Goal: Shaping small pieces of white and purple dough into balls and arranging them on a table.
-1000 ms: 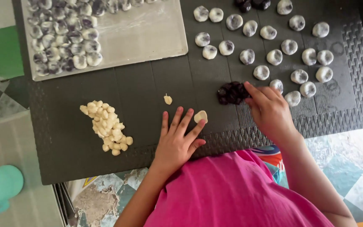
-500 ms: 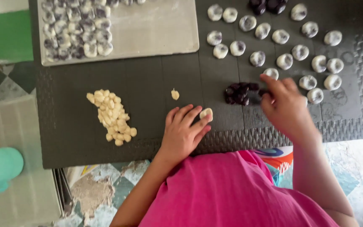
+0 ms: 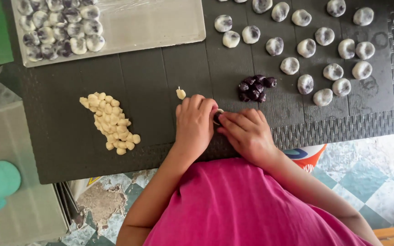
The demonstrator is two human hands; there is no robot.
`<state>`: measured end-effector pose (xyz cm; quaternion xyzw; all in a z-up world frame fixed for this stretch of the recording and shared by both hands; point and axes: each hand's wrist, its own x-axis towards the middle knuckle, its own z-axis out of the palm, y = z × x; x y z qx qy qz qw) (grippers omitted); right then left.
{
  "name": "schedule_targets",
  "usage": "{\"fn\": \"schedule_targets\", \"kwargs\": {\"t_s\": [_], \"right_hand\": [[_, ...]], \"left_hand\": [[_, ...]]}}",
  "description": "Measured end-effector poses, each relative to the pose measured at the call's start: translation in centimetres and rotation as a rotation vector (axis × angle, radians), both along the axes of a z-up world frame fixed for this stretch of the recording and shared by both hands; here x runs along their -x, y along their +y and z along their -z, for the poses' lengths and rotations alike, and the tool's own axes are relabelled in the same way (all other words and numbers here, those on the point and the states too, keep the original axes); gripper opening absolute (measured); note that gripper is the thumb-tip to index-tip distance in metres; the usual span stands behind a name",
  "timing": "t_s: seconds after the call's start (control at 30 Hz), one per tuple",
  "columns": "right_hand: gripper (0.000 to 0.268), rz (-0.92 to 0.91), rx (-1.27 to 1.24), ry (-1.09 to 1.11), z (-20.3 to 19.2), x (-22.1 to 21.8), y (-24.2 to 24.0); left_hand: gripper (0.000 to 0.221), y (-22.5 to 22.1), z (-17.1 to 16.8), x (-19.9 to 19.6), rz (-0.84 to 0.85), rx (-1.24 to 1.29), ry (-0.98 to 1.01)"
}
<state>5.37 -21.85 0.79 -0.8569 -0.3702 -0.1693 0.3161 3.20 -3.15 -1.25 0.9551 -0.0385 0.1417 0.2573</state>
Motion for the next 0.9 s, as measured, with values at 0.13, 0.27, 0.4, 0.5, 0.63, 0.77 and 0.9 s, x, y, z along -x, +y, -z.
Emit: {"fn": "schedule_targets", "kwargs": {"t_s": [0.13,0.27,0.4,0.5,0.63,0.77,0.9], "right_hand": [[0.022,-0.016,0.020,0.066,0.4,-0.9,0.1],[0.024,-0.078,0.046,0.044,0.3,-2.3,1.4],[0.016,-0.169,-0.062,0.124,-1.6,-1.0,2.9],[0.027,-0.157,-0.345,0.437,-4.0,-0.8,2.6],[0.024,-0.152,-0.534,0.625,-2.3,-1.5,2.6],[0.016,-0.223,-0.957,1.077,-1.2,-2.2,3.3],[0.011,-0.134,-0.971,1.256,-0.9,-1.8,4.0]], "left_hand": [[0.011,0.8,-0.4,1.2,0.089,0.146,0.037],[0.033,2.3,-1.5,1.8,0.112,0.367,0.077],[0.013,3.0,-1.8,2.6,0.128,0.255,-0.048],[0.020,2.7,-3.3,3.1,0.104,0.669,0.028],[0.023,2.4,-5.8,3.7,-0.011,1.000,0.124],[0.031,1.4,-5.3,3.3,-0.078,1.219,0.122],[0.023,0.8,-5.1,2.4,-0.079,0.994,-0.051]]}}
